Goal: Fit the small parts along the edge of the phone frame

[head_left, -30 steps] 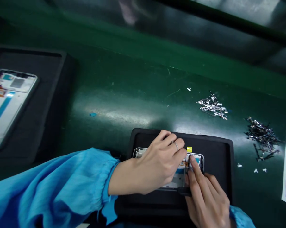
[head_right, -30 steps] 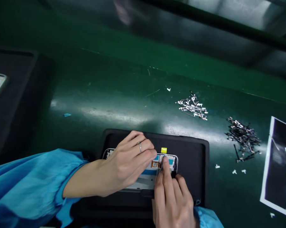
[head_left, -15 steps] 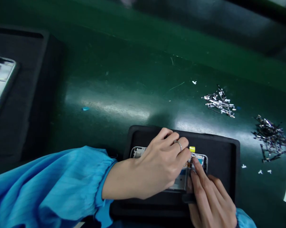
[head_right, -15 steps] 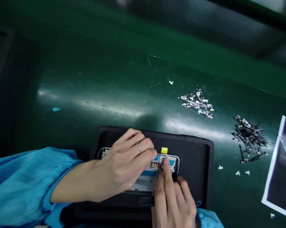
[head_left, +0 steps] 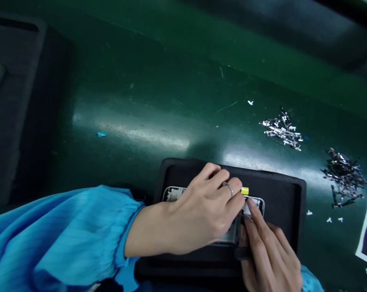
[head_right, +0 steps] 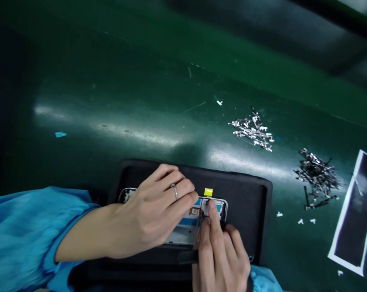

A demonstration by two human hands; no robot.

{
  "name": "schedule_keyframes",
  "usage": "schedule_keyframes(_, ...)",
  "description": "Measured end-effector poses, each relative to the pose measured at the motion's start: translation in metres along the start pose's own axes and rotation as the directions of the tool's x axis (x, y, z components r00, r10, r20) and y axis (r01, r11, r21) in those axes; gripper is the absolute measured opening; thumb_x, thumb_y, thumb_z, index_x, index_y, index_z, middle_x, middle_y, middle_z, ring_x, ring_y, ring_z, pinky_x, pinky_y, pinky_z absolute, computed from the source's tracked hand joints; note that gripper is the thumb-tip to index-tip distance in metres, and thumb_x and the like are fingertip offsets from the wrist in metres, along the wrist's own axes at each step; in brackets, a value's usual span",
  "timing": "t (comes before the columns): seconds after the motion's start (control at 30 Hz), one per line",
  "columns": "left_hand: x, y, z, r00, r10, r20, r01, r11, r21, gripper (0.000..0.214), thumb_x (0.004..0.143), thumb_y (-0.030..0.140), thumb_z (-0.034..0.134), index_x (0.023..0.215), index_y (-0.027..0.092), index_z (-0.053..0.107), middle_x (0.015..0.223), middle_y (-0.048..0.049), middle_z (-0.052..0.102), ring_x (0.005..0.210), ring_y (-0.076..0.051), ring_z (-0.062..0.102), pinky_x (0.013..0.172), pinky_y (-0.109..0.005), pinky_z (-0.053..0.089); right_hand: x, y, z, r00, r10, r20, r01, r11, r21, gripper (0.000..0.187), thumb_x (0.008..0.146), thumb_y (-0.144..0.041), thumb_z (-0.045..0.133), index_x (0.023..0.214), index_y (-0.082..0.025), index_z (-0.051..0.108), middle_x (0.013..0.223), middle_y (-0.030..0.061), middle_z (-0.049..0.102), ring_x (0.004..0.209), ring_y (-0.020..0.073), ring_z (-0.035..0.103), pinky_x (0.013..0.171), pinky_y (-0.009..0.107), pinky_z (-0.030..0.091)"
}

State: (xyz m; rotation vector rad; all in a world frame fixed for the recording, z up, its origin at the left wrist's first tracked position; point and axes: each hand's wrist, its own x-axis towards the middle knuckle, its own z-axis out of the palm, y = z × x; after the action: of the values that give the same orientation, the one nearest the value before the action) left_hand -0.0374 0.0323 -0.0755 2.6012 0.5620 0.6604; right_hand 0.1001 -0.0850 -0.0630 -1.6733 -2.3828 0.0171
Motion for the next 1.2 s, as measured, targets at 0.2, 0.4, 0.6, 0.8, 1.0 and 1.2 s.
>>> schedule_keyframes(0.2, -0.001, -0.003, -0.001, 1.000, -0.012, 0.003, 0.012, 0.998, -0.057, 0.016, 0.075, 0.006, 0.039, 0.071, 0.009, 0.055, 0.071, -0.0059, 0.049, 0.065, -0.016, 0.037, 0.062, -0.033, 0.032, -0.001, 0.002, 0.000, 0.999, -0.031, -0.009, 0.031, 0.999, -0.014, 0.025, 0.073, -0.004, 0.039, 0.092, 0.000, 0.055, 0.102, 0.0284, 0.055, 0.080, 0.0230, 0.061, 0.061, 0.032, 0.047)
schedule_keyframes(0.4, 0.001, -0.001, -0.004, 0.999, -0.036, 0.034, 0.038, 0.998, -0.056, 0.015, 0.073, 0.006, 0.038, 0.066, 0.009, 0.052, 0.068, -0.0056, 0.046, 0.063, -0.015, 0.036, 0.060, -0.033, 0.031, 0.002, 0.002, -0.001, 0.999, -0.048, -0.014, 0.048, 0.998, -0.041, 0.020, 0.073, -0.005, 0.043, 0.087, 0.001, 0.056, 0.101, 0.0286, 0.055, 0.081, 0.0235, 0.060, 0.060, 0.030, 0.048)
schedule_keyframes(0.6, 0.002, 0.001, -0.002, 0.999, -0.053, 0.006, 0.053, 0.998, -0.013, 0.019, 0.077, 0.006, 0.038, 0.070, 0.009, 0.056, 0.068, -0.0048, 0.048, 0.063, -0.015, 0.036, 0.062, -0.033, 0.032, 0.007, -0.001, 0.000, 0.998, -0.067, -0.014, 0.066, 0.994, -0.086, 0.020, 0.073, -0.007, 0.048, 0.088, 0.003, 0.057, 0.101, 0.0297, 0.055, 0.074, 0.0219, 0.061, 0.059, 0.031, 0.047)
schedule_keyframes(0.8, -0.002, -0.001, 0.001, 0.998, -0.055, -0.001, 0.055, 0.998, -0.040, 0.015, 0.075, 0.006, 0.043, 0.072, 0.009, 0.057, 0.069, -0.0044, 0.049, 0.065, -0.015, 0.037, 0.063, -0.034, 0.033, 0.007, 0.002, 0.000, 0.998, -0.028, -0.051, 0.029, 0.999, 0.029, 0.027, 0.071, -0.002, 0.043, 0.094, 0.004, 0.054, 0.102, 0.0292, 0.054, 0.074, 0.0214, 0.060, 0.060, 0.032, 0.046)
schedule_keyframes(1.0, -0.002, -0.002, 0.001, 0.999, -0.053, 0.002, 0.053, 0.997, -0.063, 0.011, 0.074, 0.008, 0.044, 0.072, 0.010, 0.054, 0.072, -0.0036, 0.047, 0.065, -0.014, 0.035, 0.063, -0.034, 0.031, 0.008, 0.003, 0.001, 0.998, -0.017, -0.066, 0.023, 0.996, 0.087, 0.027, 0.070, -0.002, 0.039, 0.093, 0.001, 0.054, 0.102, 0.0283, 0.055, 0.075, 0.0213, 0.060, 0.058, 0.031, 0.046)
schedule_keyframes(1.2, 0.000, -0.003, 0.000, 0.998, -0.023, 0.061, 0.026, 0.999, -0.040, 0.015, 0.077, 0.006, 0.039, 0.066, 0.012, 0.048, 0.068, -0.0031, 0.044, 0.065, -0.015, 0.034, 0.063, -0.034, 0.032, 0.011, 0.005, -0.003, 0.999, -0.036, 0.004, 0.036, 0.999, 0.038, 0.024, 0.075, -0.005, 0.036, 0.092, -0.001, 0.053, 0.100, 0.0264, 0.057, 0.075, 0.0192, 0.060, 0.062, 0.029, 0.045)
